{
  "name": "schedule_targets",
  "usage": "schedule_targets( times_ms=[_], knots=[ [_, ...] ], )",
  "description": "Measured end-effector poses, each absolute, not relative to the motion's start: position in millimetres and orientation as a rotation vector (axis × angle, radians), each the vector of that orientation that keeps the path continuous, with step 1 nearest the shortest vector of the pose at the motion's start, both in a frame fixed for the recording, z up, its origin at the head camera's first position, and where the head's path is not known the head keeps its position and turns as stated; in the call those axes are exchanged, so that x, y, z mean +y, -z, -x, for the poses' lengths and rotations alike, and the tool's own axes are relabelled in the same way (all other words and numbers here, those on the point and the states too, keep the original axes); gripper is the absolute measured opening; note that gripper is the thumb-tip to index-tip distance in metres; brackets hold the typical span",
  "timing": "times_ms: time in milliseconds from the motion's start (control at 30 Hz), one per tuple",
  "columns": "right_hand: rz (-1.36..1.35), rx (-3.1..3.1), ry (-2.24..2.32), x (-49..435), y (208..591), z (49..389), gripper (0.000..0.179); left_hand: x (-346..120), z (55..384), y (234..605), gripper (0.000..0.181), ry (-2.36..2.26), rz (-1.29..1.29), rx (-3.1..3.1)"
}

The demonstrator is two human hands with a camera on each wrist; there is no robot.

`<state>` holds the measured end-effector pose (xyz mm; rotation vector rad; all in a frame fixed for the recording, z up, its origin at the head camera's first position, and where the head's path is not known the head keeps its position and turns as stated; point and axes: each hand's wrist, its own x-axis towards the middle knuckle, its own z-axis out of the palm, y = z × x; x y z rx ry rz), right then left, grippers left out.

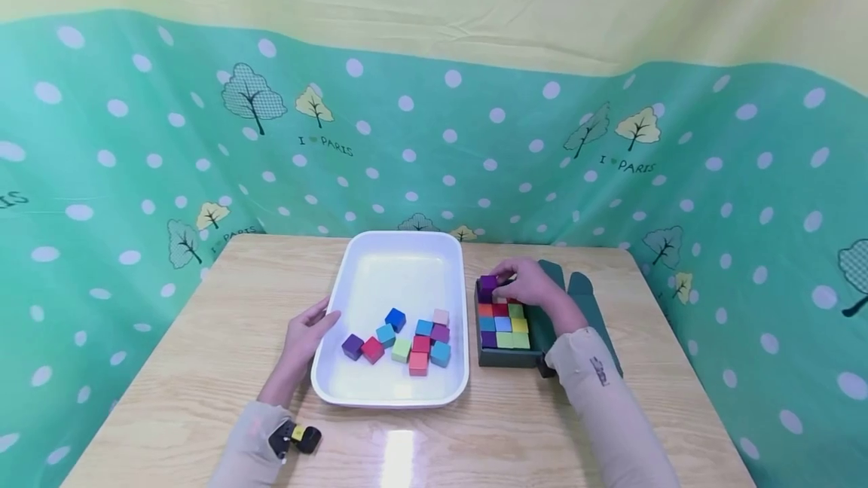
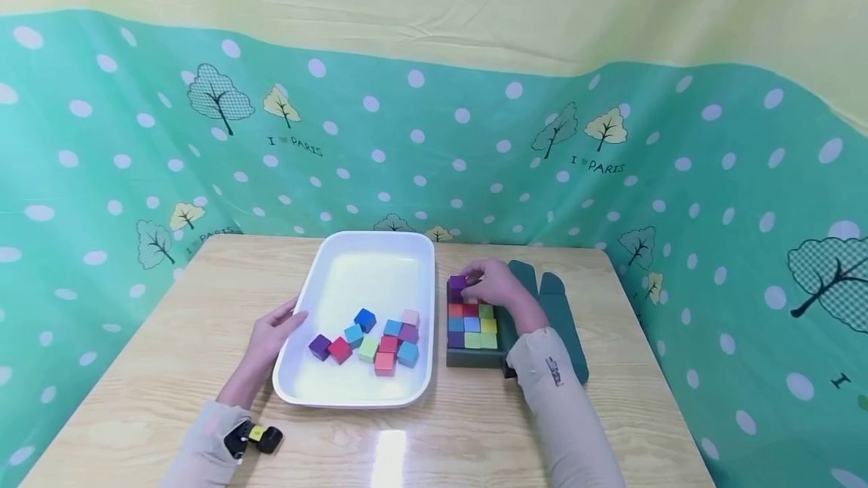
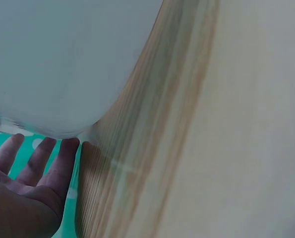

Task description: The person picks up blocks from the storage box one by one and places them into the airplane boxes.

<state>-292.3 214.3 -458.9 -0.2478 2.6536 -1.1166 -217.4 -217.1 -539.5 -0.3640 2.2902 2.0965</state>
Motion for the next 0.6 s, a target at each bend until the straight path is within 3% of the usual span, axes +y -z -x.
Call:
schedule_targets(
  times_ms=[600],
  knots=[
    [0.147,2.721,1.096,205,481,290,0.026,-217,218,536,0.060,-2.103,0.349,2.269]
  ],
)
